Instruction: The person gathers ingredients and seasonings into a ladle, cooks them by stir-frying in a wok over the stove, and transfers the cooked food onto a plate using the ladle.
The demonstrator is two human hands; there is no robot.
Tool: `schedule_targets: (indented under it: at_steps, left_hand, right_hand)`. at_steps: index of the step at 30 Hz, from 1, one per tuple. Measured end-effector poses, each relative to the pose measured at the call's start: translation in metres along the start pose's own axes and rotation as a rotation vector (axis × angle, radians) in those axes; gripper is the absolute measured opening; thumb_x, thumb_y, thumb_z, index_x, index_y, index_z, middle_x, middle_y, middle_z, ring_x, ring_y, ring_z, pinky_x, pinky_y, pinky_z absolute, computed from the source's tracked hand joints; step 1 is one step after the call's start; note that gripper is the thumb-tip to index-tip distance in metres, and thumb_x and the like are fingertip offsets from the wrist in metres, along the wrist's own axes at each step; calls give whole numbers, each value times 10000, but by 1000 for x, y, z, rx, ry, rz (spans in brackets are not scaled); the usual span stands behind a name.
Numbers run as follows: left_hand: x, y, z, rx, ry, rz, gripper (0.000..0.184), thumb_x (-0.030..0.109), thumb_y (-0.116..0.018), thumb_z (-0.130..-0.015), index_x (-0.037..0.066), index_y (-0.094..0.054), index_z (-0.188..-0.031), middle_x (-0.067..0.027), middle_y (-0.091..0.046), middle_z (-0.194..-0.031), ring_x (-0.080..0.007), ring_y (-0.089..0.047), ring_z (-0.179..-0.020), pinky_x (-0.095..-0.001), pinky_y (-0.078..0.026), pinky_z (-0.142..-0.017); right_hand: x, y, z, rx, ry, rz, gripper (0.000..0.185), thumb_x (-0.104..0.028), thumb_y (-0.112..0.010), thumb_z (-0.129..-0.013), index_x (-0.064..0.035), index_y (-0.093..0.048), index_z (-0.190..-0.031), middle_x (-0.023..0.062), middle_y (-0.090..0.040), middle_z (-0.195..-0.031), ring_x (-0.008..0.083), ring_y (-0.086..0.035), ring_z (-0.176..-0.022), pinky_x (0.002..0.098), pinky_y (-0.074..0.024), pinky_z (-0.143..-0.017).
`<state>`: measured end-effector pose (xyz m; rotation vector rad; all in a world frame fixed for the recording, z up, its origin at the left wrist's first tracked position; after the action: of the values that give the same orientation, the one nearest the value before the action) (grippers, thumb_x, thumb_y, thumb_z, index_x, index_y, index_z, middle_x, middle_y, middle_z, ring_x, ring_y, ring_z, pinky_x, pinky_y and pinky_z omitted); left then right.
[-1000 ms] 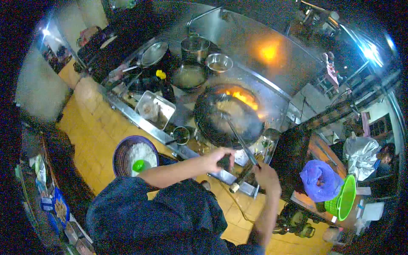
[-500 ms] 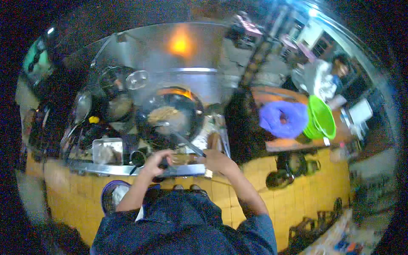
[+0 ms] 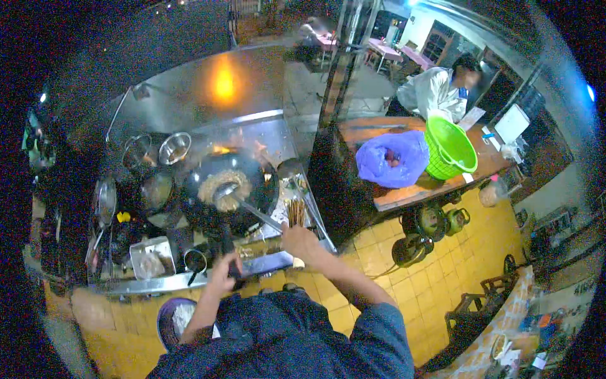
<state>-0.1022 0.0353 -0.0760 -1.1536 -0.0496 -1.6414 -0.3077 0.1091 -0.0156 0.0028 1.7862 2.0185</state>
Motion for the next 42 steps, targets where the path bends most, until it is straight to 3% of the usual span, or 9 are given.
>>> schedule_targets:
  at_steps: [4,10,12,15,19,26,32,38,42]
  left_hand:
    - [-17,-21,40,-14,268,92,162,189,-543,-835,63,-495,-745,-40,-497,-579,-153,-495,-476,-295,-431,-448]
    - [-7,63,-79,202,-238,-398,128,183,-539,-831,64,-498,-807,-34,-497,-575,-138,-488,-496,-293,-417,-453]
    - [-8,59,-92,159,-206,-68,159,164,-555,-821,36,-501,-744,-52,-505,-583,-157,-504,-503,-304,-416,-447]
    - [-26,77,-114,94,-115,-16,146,145,-598,-796,16,-528,-796,-57,-523,-621,-160,-518,-506,-330,-430,-433]
    - [-27,95,-127,127,-196,-211,263,243,-639,-759,24,-563,-884,-79,-574,-678,-214,-575,-589,-340,-468,-544]
    - [-3,68,-109,43,-329,-101,78,101,-568,-806,34,-533,-788,-39,-529,-597,-135,-512,-473,-283,-434,-442]
    - [-15,71,-116,1,-244,-63,96,115,-588,-802,44,-523,-798,-24,-505,-592,-128,-499,-461,-266,-419,-410]
    - [-53,102,-169,48,-113,-23,125,146,-593,-791,53,-509,-790,-41,-499,-583,-151,-486,-436,-308,-458,-414]
    - [-36,58,-128,218,94,174,107,156,-581,-774,61,-531,-781,-42,-507,-598,-160,-497,-454,-345,-466,-423]
  right_hand:
    - [-9,78,23,80,-22,-224,390,-277,-503,-821,-45,-479,-1133,237,-594,-731,417,-585,-691,488,-475,-643]
    - [-27,17,-29,365,124,-218,485,-219,-495,-813,-55,-395,-1257,238,-571,-673,396,-573,-599,456,-473,-588]
    - [-32,-30,-67,82,-34,13,510,-158,-442,-821,-112,-314,-1312,223,-603,-777,387,-603,-691,468,-491,-636]
    - [-1,-94,-97,32,-34,129,232,-145,-412,-854,8,-586,-864,194,-623,-736,325,-628,-653,391,-525,-555]
    - [-60,-62,-8,242,105,148,417,-143,-432,-853,56,-361,-1212,252,-596,-834,375,-610,-683,417,-515,-556]
    - [-67,-58,-79,73,9,-136,436,-164,-464,-833,19,-397,-1223,262,-589,-864,426,-558,-828,463,-463,-713]
    - [-42,47,-65,-57,337,-11,405,-264,-495,-834,23,-498,-1120,239,-594,-944,398,-575,-868,425,-463,-762]
    - [-43,-51,-104,52,-65,-107,379,-257,-483,-848,-18,-495,-1142,267,-585,-904,429,-560,-838,472,-453,-716]
    - [-46,10,-81,-99,115,-208,364,-247,-465,-842,-49,-509,-1144,231,-600,-869,404,-574,-795,471,-451,-708]
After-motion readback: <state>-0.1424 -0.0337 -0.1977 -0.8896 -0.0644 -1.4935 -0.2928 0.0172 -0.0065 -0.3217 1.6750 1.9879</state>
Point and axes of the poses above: each hand's wrist, its own z-axis away from the middle knuckle, its own y-axis out of the back of the hand, x = y × z, the point moved 8 cm from there along -z, towards the middle knuckle
